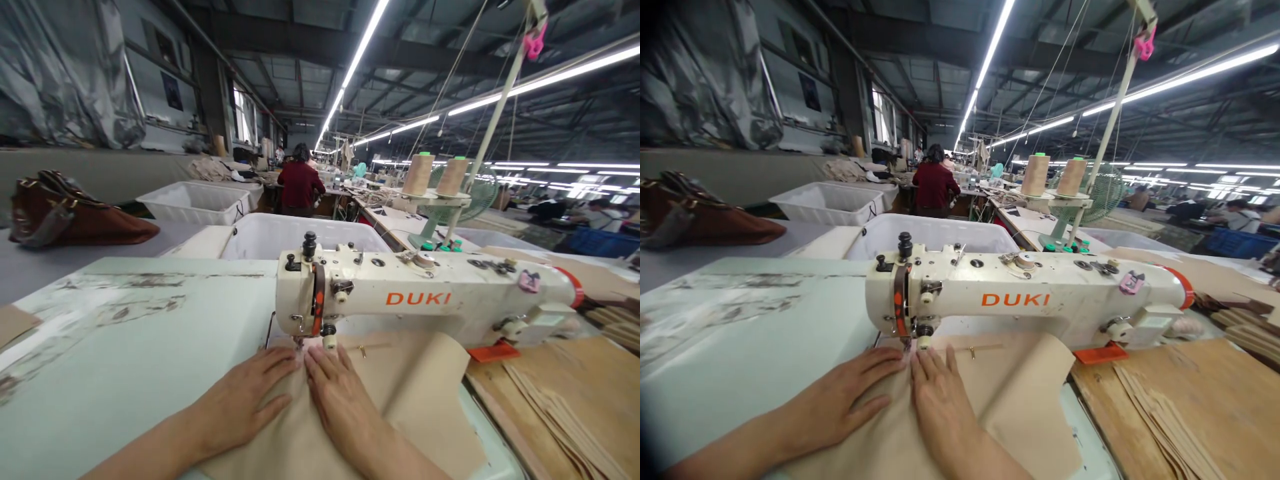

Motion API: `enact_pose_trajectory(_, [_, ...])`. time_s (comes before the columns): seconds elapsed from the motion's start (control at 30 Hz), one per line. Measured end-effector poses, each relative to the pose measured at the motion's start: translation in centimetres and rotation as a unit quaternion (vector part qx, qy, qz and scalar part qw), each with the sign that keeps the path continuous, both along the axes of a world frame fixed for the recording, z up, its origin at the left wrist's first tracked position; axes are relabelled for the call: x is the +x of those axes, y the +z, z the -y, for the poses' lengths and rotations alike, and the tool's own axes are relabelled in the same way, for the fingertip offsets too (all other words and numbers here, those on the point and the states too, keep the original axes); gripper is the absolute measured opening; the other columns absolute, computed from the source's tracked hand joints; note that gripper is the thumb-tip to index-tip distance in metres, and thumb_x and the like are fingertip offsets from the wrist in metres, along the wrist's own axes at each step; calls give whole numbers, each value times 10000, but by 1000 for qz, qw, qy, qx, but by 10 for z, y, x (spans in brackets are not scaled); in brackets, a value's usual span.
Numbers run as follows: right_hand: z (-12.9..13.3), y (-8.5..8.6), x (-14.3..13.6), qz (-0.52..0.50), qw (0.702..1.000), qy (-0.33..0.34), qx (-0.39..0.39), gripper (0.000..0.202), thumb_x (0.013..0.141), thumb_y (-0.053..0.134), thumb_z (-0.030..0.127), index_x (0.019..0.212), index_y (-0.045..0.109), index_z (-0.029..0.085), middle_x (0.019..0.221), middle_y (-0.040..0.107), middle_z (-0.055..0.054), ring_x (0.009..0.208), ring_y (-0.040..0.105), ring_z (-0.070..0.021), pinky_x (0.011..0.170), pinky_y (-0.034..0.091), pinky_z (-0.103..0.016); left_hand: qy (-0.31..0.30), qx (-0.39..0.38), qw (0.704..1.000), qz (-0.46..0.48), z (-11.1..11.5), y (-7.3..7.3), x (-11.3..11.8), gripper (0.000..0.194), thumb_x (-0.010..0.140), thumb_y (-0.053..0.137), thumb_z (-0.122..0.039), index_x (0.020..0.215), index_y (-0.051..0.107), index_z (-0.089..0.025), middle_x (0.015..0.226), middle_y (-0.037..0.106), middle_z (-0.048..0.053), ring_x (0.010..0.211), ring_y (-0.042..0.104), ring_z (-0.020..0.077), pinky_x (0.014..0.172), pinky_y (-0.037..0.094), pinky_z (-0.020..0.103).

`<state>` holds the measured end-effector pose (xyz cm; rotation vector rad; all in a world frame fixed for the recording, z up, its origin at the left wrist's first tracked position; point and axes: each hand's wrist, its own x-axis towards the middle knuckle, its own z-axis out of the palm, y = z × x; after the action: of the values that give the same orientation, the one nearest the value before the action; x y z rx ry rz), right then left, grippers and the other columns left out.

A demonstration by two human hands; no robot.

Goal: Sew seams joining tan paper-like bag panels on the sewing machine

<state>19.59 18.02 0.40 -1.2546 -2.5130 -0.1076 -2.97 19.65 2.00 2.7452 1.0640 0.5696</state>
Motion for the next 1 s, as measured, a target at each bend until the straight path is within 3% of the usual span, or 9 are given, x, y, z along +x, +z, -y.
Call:
enact_pose_trajectory(0.3, [0, -22, -16, -5, 997, -32, 73, 469, 948, 459, 132, 1412, 461, 64, 1365, 542, -177, 1251, 514, -318, 1073, 423, -564, -4, 28, 1000, 6, -12, -14, -12, 535, 924, 630, -393, 1429, 467, -322, 1414, 553, 12, 1245, 569, 217, 1068, 457, 322])
enact_pose_trajectory(0.47, [-7, -39, -22, -26, 993, -57, 101, 455, 948, 484, 162, 1392, 486, 64, 1368, 537, -186, 1240, 524, -344, 1036, 458, -574, -22, 45, 998, -29, -17, -10, -16, 548, 945, 597, -402, 1461, 426, -333, 1424, 543, -5, 1263, 555, 216, 1081, 442, 322])
enact_pose_trajectory(0.6, [-13, -38, -20, -37, 994, -44, 87, 491, 928, 460, 105, 1419, 449, 78, 1370, 546, -160, 1250, 526, -322, 1061, 428, -582, -28, 41, 997, -52, -19, -3, -17, 553, 951, 586, -380, 1471, 406, -326, 1455, 508, -1, 1308, 507, 228, 1103, 422, 367])
enact_pose_trajectory(0.8, [-16, -37, -20, -38, 990, -47, 127, 400, 981, 433, 214, 1345, 536, 84, 1319, 592, -146, 1162, 596, -329, 1020, 466, -589, -40, 55, 998, -8, -20, 0, -16, 586, 920, 634, -327, 1462, 412, -319, 1430, 537, 4, 1297, 517, 217, 1131, 387, 356])
enact_pose_trajectory(1.0, [-17, -35, -22, -17, 991, -60, 115, 382, 979, 422, 211, 1294, 587, 72, 1291, 610, -158, 1116, 628, -327, 1025, 465, -581, -45, -4, 999, -19, -22, 8, -13, 596, 931, 612, -292, 1480, 381, -310, 1450, 516, 6, 1342, 466, 206, 1180, 300, 383])
